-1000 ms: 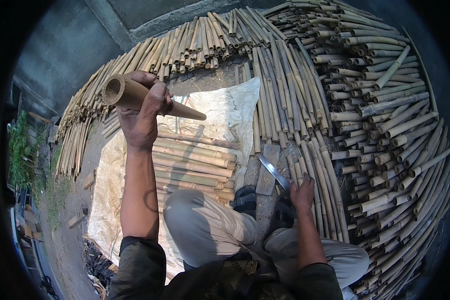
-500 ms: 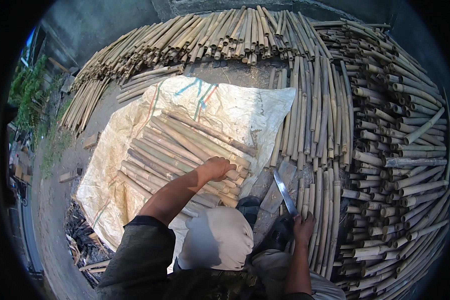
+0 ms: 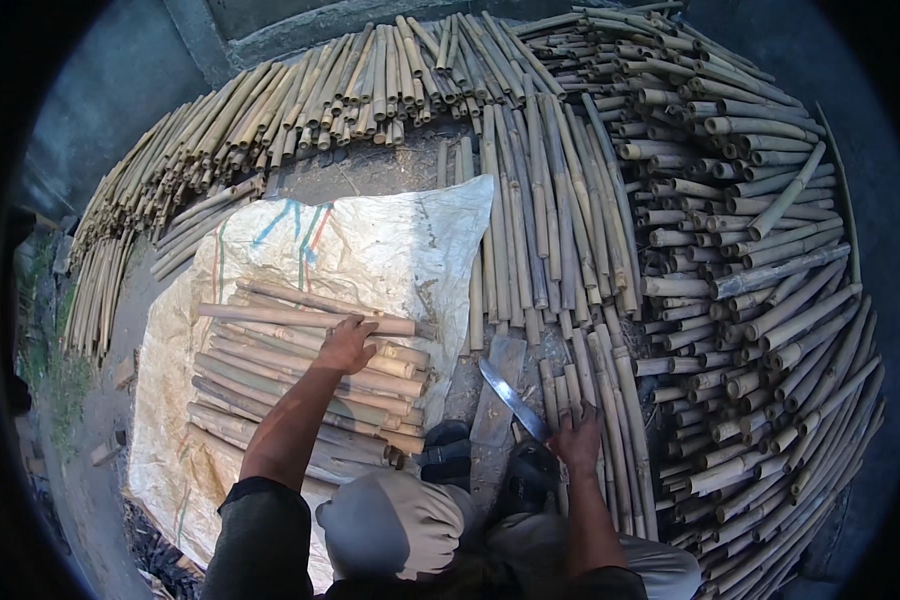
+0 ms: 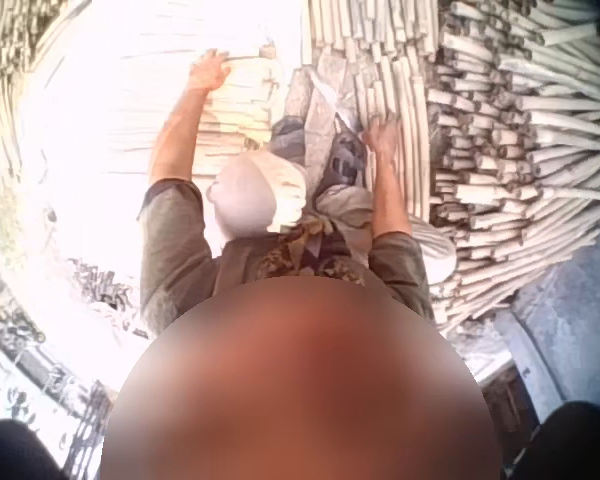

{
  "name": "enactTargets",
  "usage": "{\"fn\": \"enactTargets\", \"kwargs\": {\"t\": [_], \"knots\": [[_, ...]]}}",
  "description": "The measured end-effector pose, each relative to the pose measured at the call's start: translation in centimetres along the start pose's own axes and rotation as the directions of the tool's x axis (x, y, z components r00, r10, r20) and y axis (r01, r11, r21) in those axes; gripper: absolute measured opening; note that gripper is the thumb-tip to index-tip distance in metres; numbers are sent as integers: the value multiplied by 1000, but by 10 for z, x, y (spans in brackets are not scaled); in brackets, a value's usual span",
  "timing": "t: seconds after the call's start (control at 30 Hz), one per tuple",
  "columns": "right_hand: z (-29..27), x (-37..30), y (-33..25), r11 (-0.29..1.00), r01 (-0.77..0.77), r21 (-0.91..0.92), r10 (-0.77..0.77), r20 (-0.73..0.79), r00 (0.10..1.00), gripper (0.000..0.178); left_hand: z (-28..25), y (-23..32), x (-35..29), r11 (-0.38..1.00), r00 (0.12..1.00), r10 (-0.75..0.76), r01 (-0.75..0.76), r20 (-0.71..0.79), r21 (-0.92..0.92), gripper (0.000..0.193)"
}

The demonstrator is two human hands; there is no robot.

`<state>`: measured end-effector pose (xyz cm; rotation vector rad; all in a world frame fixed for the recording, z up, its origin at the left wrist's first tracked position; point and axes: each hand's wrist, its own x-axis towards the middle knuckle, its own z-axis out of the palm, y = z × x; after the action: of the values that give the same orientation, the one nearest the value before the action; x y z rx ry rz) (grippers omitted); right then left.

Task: The person sits on the ground and repeatedly picks up bamboo sticks, uses a knife to sharpen one end, and places the finished pieces into a pile. The process is repeated for multiple sticks.

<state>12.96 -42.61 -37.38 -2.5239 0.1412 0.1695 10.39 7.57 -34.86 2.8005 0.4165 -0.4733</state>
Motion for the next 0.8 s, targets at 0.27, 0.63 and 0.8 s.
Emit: {"fn": "enactTargets", "kwargs": {"t": [0.27,0.63,0.8], "knots": [[-89,114,-39,956,3,293,137,-457,879,45,11,-12,41,996,996,76,-78,-50,-32,66],[-223,237,-80,133,-10,991,590,-72,804,56,24,-16,62,980,986,129,-143,-102,-141,64],[-275,232,-80,48,111,993,511,-120,851,55,30,-19,58,978,997,72,-71,-2,-195,57]]}}
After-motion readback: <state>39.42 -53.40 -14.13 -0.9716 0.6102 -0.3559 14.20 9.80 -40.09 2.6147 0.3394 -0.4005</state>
